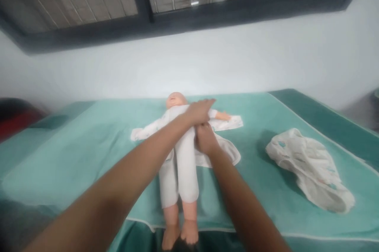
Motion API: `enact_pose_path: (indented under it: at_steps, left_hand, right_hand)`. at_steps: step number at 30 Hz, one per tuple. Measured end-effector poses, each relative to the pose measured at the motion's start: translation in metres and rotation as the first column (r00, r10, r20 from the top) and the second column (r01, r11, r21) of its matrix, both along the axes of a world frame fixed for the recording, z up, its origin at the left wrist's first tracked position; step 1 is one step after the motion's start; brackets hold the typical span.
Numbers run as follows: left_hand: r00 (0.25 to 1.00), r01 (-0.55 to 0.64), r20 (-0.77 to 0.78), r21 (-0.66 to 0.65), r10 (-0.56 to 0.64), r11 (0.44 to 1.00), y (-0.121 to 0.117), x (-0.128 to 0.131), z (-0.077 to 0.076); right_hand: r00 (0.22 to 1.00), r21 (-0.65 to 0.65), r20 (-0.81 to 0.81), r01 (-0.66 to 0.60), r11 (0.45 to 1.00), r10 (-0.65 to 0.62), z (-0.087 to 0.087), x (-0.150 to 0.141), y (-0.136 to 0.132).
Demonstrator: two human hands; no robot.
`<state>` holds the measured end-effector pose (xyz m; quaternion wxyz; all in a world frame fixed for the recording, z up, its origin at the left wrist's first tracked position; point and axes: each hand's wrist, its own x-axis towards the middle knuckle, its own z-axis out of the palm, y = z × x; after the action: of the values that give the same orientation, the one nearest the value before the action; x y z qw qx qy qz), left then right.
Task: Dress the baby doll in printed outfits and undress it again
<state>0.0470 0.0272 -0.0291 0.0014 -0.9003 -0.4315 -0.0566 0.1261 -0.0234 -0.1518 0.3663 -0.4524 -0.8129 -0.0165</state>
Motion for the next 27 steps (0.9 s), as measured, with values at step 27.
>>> enact_pose_path:
  at_steps: [27]
  left_hand:
    - [0.920, 0.228, -0.368, 0.216, -0.136, 0.949, -0.033, -0.041, -0.002]
  right_hand:
    - [0.967, -0.573, -0.008, 0.205, 0.793, -0.256, 0.034, 0.070, -0.006]
